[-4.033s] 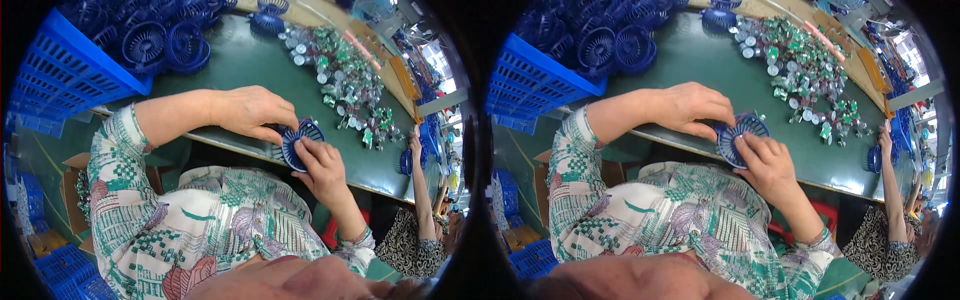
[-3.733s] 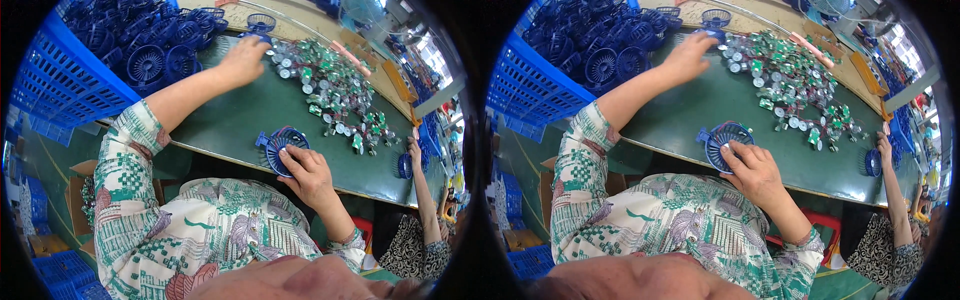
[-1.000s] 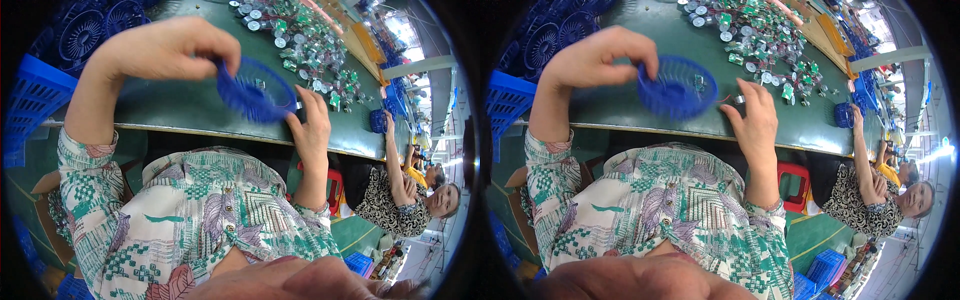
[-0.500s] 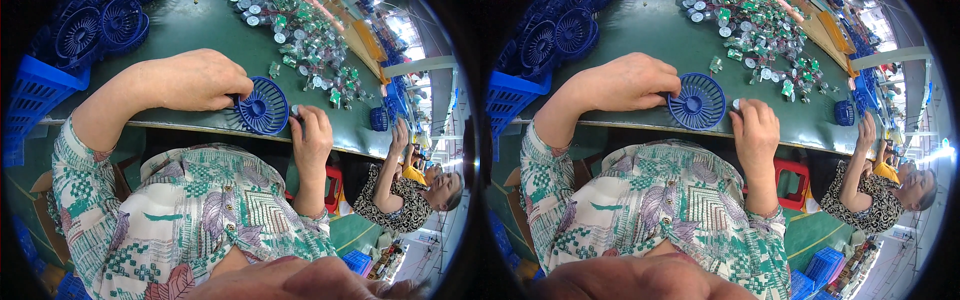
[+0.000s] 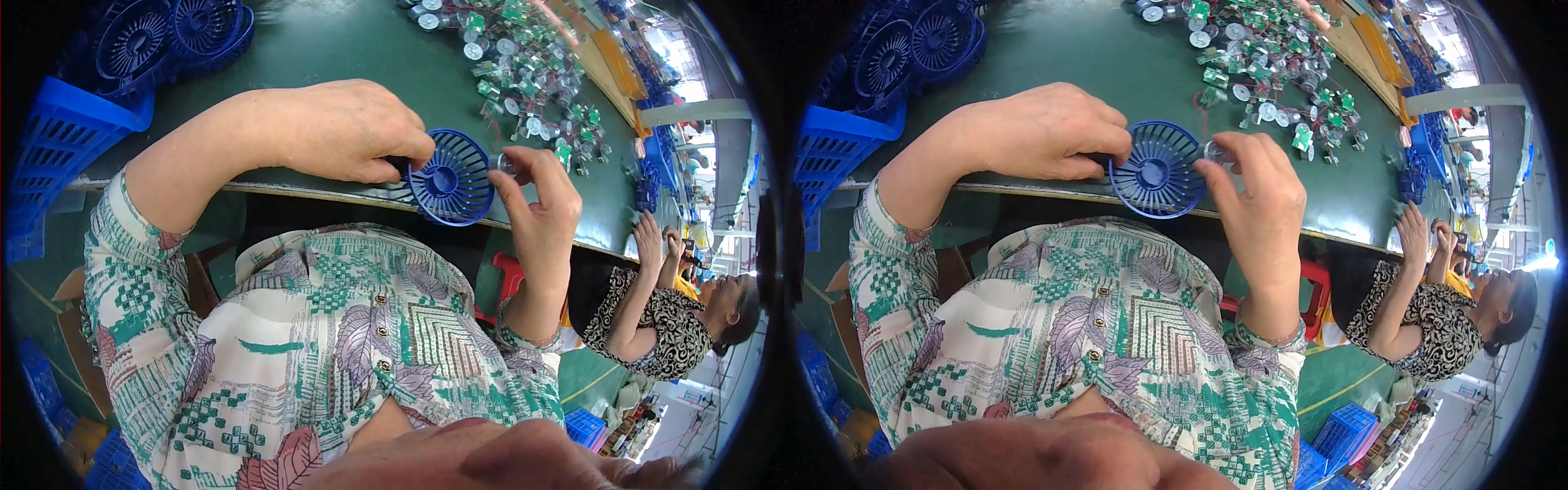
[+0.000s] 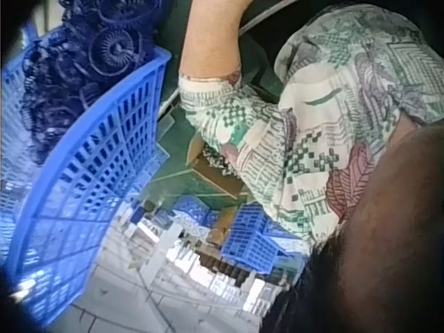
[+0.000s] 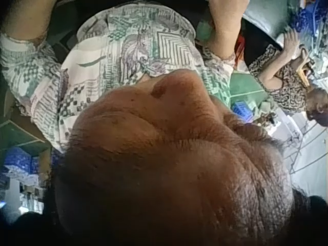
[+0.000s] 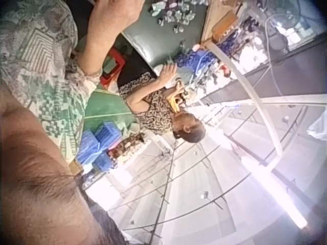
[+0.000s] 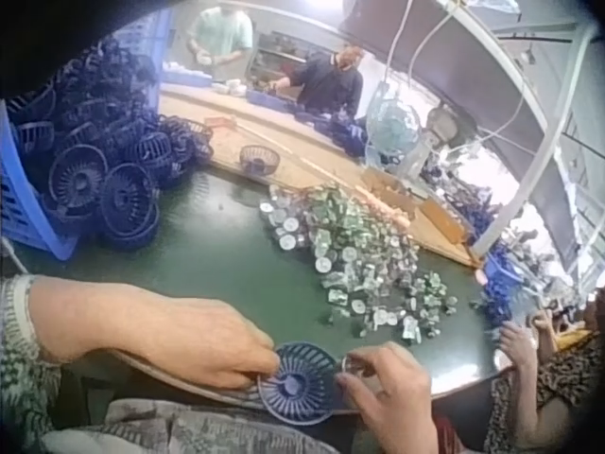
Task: The person assembles internal motor and circuit board components into plastic fan housings on a production line, securing them with a screwdriver.
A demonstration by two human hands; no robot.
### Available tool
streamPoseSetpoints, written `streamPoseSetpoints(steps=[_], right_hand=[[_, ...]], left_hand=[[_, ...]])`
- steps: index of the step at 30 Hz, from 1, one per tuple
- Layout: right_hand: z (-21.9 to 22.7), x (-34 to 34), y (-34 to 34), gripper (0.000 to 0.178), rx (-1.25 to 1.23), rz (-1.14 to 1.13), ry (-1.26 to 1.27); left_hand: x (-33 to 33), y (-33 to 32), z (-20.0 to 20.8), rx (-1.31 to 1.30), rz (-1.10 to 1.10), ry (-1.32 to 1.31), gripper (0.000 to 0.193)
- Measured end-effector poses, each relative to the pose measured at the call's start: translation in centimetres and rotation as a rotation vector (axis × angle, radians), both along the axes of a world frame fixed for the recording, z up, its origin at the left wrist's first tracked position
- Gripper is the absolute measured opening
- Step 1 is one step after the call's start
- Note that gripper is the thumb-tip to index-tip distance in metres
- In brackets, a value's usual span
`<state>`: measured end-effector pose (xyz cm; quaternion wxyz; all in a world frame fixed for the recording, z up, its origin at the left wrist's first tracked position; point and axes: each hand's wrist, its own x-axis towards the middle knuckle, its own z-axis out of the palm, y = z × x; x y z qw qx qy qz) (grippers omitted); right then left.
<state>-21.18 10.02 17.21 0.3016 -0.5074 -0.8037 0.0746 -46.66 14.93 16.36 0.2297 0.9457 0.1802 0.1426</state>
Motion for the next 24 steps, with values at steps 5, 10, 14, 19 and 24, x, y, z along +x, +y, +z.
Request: streamPoseSetpoints(steps=[5,10,14,19,24], right_hand=[[0.3,-1.7,0.0,0.027,0.01,0.264,-0.246],[0.2,-2.1,0.2,0.027,-0.062,0.305,-0.284],[0.1,-2.1,0.6,0.026,-0.159,0.345,-0.225],[0.4,-1.7,1.4,0.027,-0.152,0.457,-0.248],[0.6,-1.6,1.5,0.028,-0.191,0.48,-0.226]], left_hand=[[-0.2,-0.2,-0.5,0.008,0.009,-0.066,0.019],[0.0,-0.3,-0.7,0.036,0.016,-0.054,0.02],[0.0,-0.5,-0.7,0.046,0.024,-0.04,0.019],[-0.1,-0.5,-0.5,-0.005,0.021,-0.01,0.018],[0.0,-0.5,-0.1,-0.032,0.018,-0.002,0.017]])
